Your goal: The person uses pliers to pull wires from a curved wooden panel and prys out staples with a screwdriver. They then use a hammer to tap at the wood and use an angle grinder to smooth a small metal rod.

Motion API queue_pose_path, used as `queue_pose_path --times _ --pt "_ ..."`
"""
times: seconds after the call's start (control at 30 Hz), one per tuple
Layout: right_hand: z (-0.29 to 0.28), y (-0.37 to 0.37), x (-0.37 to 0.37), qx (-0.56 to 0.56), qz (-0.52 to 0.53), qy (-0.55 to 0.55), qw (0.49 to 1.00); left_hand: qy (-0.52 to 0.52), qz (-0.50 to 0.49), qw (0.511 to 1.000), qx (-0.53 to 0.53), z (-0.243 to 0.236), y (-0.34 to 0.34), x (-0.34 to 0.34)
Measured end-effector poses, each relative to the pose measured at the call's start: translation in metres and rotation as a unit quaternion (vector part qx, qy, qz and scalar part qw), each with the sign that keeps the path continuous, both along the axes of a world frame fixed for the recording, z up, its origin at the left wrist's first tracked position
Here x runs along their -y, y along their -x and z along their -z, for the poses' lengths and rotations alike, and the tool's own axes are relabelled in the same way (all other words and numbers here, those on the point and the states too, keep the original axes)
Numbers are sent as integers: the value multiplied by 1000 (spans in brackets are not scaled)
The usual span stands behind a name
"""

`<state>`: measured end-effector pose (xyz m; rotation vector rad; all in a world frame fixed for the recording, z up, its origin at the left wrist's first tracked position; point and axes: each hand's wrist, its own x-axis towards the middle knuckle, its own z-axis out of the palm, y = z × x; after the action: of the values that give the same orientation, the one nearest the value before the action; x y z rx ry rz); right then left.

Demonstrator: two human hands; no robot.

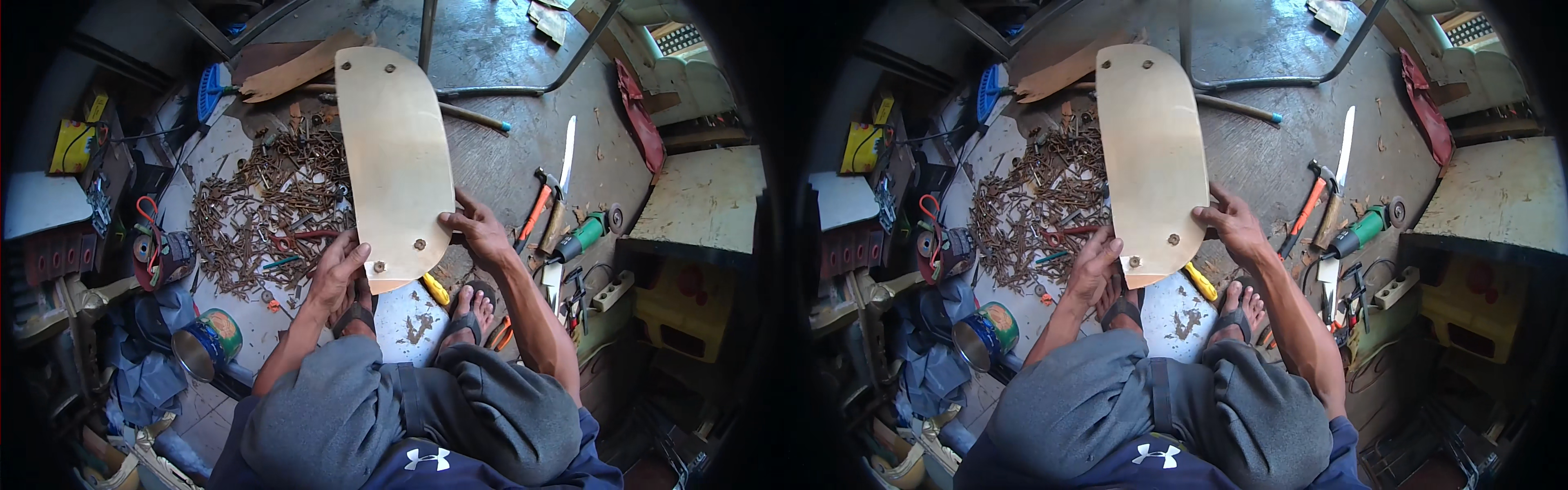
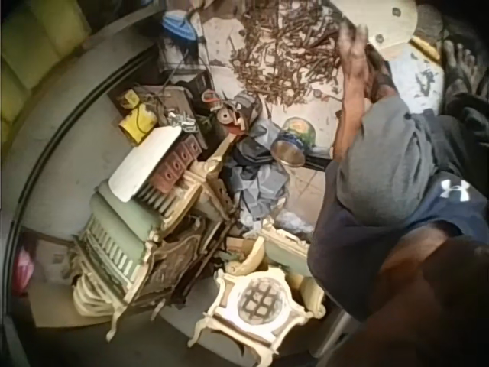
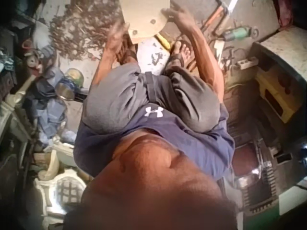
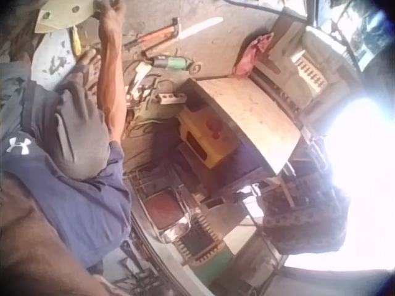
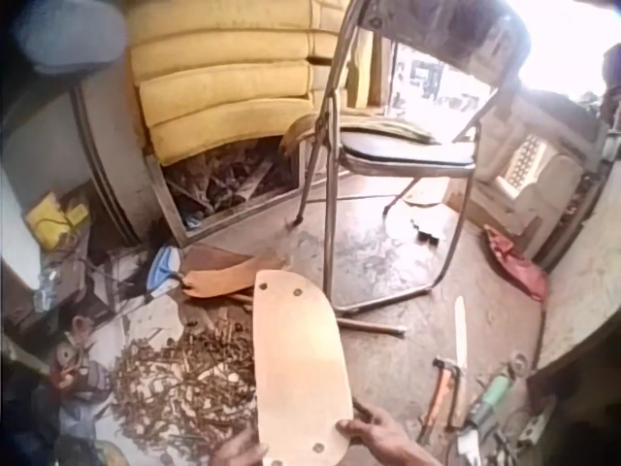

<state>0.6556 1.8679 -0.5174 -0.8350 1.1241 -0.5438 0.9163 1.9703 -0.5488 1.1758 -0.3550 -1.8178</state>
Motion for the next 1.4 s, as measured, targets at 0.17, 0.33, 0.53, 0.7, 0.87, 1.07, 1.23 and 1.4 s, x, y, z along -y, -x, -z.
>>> queue_pose_path --times 0.17,0.33,0.53,0.7,0.87,1.07,1.23,1.4 --pt "-5 16 11 -152 -10 110 982 -45 -1 996 -74 32 19 17" --pt "104 117 1 -619 69 279 731 -26 -39 994 -95 59 66 58" --pt "147 172 -1 -592 165 135 777 -104 -68 988 -93 106 123 119" --pt "131 167 -1 -503 212 121 829 -139 -126 982 -21 143 152 154" --pt "103 104 -20 -368 138 172 903 -148 -129 978 72 141 171 169" --pt "98 60 -26 -424 70 285 857 -163 -151 970 96 139 176 173" --pt "119 64 -28 -481 -18 234 845 -175 -161 967 90 132 180 173" --pt "111 63 -28 -476 29 260 840 -167 -157 969 91 134 179 172"
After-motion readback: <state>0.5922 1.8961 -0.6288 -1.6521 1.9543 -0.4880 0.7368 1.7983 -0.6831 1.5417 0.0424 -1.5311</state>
